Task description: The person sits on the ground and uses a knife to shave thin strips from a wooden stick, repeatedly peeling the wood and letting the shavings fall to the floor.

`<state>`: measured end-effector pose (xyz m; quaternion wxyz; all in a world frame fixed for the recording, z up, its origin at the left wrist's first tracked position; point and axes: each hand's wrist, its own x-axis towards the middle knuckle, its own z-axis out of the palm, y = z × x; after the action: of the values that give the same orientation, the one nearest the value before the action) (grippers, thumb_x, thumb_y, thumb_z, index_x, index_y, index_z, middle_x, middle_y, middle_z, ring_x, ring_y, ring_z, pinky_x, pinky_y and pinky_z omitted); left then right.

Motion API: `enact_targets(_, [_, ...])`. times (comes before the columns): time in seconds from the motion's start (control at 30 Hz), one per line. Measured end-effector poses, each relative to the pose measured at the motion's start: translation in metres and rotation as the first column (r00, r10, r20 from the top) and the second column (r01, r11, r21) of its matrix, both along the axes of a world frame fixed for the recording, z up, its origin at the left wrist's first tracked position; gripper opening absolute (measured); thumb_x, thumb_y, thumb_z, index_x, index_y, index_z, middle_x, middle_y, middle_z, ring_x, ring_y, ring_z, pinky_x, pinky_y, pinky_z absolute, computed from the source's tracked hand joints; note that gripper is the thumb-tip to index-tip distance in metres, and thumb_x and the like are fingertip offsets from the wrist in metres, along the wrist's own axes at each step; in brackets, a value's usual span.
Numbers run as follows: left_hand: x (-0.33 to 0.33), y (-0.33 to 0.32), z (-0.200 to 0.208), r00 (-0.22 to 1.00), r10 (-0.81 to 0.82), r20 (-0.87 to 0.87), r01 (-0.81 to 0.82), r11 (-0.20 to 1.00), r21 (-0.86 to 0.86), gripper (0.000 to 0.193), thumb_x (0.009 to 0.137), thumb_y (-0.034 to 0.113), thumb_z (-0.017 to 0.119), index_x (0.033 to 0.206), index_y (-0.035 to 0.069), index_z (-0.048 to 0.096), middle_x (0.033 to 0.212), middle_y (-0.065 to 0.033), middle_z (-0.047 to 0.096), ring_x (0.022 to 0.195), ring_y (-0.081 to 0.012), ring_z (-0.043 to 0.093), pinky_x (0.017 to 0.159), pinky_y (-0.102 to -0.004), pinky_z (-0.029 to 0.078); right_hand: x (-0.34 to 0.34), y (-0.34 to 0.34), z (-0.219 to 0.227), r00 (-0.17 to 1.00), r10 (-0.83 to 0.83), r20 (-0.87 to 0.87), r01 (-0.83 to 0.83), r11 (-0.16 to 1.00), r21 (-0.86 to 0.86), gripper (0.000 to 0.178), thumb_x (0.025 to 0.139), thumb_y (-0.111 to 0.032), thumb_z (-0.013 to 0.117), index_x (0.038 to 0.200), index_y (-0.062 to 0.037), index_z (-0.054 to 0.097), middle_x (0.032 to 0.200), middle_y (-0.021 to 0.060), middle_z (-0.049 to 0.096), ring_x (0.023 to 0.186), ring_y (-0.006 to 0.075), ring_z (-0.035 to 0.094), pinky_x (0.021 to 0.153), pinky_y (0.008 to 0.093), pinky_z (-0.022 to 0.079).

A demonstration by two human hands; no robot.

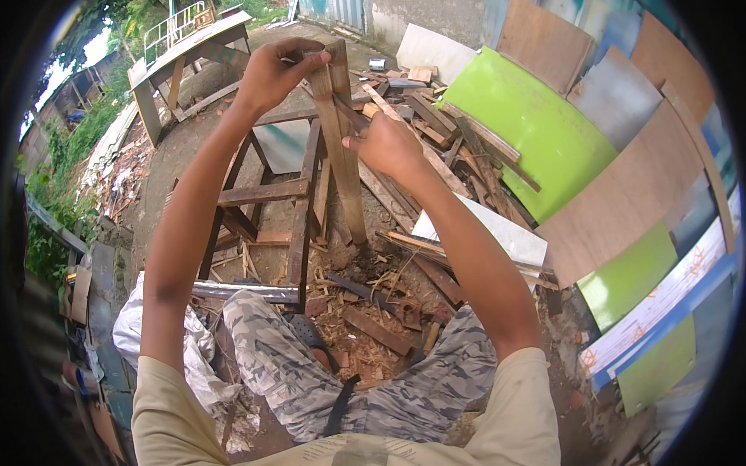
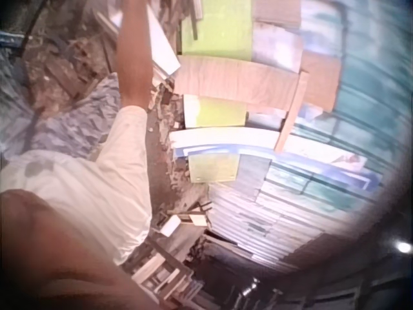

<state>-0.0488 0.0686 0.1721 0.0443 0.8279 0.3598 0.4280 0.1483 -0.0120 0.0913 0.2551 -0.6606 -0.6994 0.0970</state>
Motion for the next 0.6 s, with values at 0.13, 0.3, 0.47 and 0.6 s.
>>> enact_targets(0.13, [0.003, -0.004, 0.008, 0.998, 0.027, -0.062, -0.028, 0.999, -0.02, 0.045, 0.086, 0.044, 0.072, 0.109, 0.006, 0.072, 0.079, -0.009, 0.072, 0.072, -0.0126, 0.065, 0.068, -0.029, 0.049, -0.004, -0.022, 0.009, 0.94, 0.038, -0.34, -0.104, 0.978, -0.178, 0.057, 0.089, -0.037, 0.068, 0.12, 0.0072, 0.05, 0.085, 0.0222, 0.066, 0.056, 0.0247, 0.065, 0.053, 0.0387, 0.052])
enact_targets(0.3, [0.006, -0.014, 0.01, 0.997, 0.012, -0.075, -0.011, 1.0, 0.023, 0.039, 0.086, 0.041, 0.072, 0.106, 0.008, 0.072, 0.067, -0.0066, 0.067, 0.061, -0.0126, 0.061, 0.06, -0.0306, 0.047, -0.013, -0.048, 0.015, 0.918, 0.0, -0.397, -0.078, 0.98, -0.181, 0.051, 0.092, -0.034, 0.065, 0.115, 0.0094, 0.051, 0.085, 0.0248, 0.067, 0.053, 0.0282, 0.065, 0.053, 0.0398, 0.053])
enact_targets(0.47, [0.011, -0.016, 0.003, 0.997, 0.03, -0.068, -0.02, 0.99, 0.14, 0.035, 0.085, 0.04, 0.072, 0.103, 0.01, 0.072, 0.065, -0.0072, 0.065, 0.059, -0.0174, 0.061, 0.059, -0.0322, 0.047, -0.015, -0.037, -0.014, 0.95, -0.017, -0.313, -0.002, 0.998, -0.059, 0.049, 0.092, -0.039, 0.066, 0.11, 0.0056, 0.057, 0.068, 0.0175, 0.062, 0.048, 0.025, 0.063, 0.054, 0.0385, 0.051])
enact_targets(0.6, [0.019, -0.012, 0.001, 0.998, 0.052, -0.04, -0.044, 0.982, 0.183, 0.039, 0.085, 0.044, 0.072, 0.103, 0.009, 0.072, 0.067, -0.0077, 0.067, 0.061, -0.019, 0.064, 0.061, -0.0328, 0.049, -0.009, -0.02, -0.041, 0.974, -0.022, -0.225, 0.054, 0.989, 0.136, 0.048, 0.09, -0.043, 0.068, 0.102, 0.0028, 0.061, 0.054, 0.0105, 0.058, 0.043, 0.0222, 0.06, 0.055, 0.0381, 0.051])
